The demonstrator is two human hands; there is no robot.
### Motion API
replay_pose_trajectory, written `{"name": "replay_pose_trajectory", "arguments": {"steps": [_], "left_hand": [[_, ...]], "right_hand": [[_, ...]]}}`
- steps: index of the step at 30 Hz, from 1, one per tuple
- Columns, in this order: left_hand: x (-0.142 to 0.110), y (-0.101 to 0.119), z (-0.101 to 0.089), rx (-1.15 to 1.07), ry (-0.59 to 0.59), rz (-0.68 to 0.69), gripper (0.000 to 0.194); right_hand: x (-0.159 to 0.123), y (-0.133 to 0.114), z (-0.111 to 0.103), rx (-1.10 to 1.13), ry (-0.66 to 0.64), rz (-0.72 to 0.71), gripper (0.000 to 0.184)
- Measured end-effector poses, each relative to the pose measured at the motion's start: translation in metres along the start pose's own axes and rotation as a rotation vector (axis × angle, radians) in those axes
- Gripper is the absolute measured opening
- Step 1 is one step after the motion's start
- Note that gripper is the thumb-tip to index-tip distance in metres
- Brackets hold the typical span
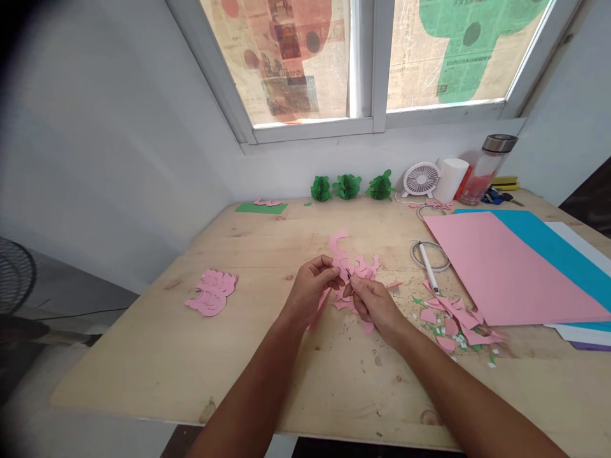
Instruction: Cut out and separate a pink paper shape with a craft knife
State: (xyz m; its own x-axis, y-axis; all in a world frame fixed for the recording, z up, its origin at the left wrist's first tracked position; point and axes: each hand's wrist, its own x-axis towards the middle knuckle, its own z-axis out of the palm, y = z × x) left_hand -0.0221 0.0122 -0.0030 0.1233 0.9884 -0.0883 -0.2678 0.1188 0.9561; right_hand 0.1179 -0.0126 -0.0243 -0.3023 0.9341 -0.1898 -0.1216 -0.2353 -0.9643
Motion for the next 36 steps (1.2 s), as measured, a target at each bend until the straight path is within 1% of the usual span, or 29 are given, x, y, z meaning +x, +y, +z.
{"name": "replay_pose_trajectory", "arguments": {"steps": [11, 24, 36], "left_hand": [[-0.0012, 0.0019, -0.0013, 0.015, -0.034, -0.015, 0.013], [-0.0024, 0.0029, -0.0012, 0.013, -0.047, -0.008, 0.010], [-0.0040, 0.0050, -0.0018, 0.029, -0.055, -0.010, 0.009]], "right_hand": [[-0.0004, -0.0007, 0.0006, -0.004, -0.004, 0.000, 0.038], [0.0001, 0.0011, -0.0006, 0.000, -0.021, -0.014, 0.036], [0.0009, 0.0012, -0.0002, -0.011, -0.021, 0.003, 0.037]]}}
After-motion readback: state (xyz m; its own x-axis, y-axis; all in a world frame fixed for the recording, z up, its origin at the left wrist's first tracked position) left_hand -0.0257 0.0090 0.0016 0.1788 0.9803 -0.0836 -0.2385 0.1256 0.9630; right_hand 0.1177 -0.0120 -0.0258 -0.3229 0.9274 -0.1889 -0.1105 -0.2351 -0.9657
